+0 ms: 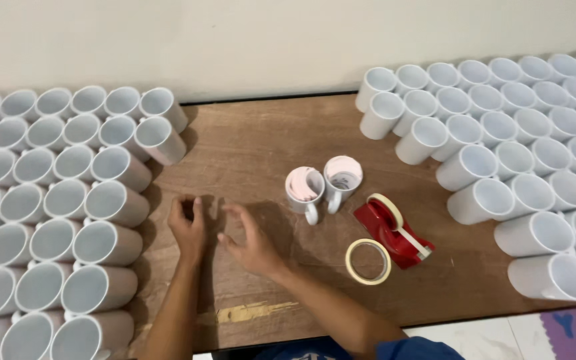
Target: The person wraps a white mug with a paper sleeve, secures it with tape, and places it among other mugs. The process is repeated for multiple mugs, with the person handling paper sleeves and tape throughout.
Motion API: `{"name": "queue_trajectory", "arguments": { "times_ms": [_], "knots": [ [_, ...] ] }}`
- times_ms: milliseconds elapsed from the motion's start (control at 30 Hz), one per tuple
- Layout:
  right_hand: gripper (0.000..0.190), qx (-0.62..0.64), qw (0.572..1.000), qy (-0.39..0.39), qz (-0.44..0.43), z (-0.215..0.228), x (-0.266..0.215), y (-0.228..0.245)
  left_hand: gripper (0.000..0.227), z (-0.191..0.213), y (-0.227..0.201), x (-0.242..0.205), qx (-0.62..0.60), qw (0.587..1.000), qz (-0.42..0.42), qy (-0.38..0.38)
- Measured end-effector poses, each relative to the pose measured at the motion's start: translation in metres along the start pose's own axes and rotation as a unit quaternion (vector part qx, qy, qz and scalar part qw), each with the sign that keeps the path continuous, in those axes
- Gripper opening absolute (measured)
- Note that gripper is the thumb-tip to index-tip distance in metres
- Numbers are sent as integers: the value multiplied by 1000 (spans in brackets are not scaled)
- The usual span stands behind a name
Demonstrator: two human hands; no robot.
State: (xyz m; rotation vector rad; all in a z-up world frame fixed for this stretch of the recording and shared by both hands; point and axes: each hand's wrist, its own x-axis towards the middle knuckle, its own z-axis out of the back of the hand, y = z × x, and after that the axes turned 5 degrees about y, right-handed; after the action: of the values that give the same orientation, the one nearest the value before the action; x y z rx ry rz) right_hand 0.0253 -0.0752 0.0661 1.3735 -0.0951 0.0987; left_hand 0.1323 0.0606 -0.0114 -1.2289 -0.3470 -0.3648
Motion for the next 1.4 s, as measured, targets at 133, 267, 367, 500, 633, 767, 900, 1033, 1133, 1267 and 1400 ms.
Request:
{"name": "queue_trajectory", "arguments": {
  "times_ms": [133, 267, 367, 500, 633, 767, 900, 1033, 1133, 1267, 1400],
  "knots": [
    [19, -78, 982, -62, 158, 81, -62, 50, 12, -42, -78, -32, -20, 997, -67, 25],
    [12, -140, 961, -235, -34, 163, -117, 29, 8, -89, -147, -69, -133, 977, -102, 130],
    [22, -246, 898, -349, -108, 234, -144, -3, 7, -120, -193, -72, -190, 939, -138, 253],
    [39, -375, 820, -399, -166, 287, -172, -6, 8, -157, -221, -79, -257, 883, -141, 366],
    [51, -341, 815, -348, -315, 310, -176, -21, 10, -173, -229, -92, -262, 877, -160, 371],
    [34, -426, 802, -372, -190, 336, -186, -78, 9, -168, -229, -99, -260, 875, -165, 374],
    [19, -472, 786, -398, -38, 335, -199, -85, 6, -152, -220, -102, -272, 886, -180, 329],
    [19, -446, 787, -427, 3, 289, -218, -33, 6, -124, -213, -106, -272, 902, -177, 283],
    [23, -226, 843, -488, 15, 258, -231, -26, 7, -113, -200, -113, -247, 925, -146, 249],
    [28, 230, 839, -481, 105, 213, -233, -50, 17, -104, -188, -115, -330, 902, -8, 279],
    [30, 407, 782, -431, -193, 142, -219, -96, 77, -94, -180, -118, -422, 813, 84, 393]
  ]
}}
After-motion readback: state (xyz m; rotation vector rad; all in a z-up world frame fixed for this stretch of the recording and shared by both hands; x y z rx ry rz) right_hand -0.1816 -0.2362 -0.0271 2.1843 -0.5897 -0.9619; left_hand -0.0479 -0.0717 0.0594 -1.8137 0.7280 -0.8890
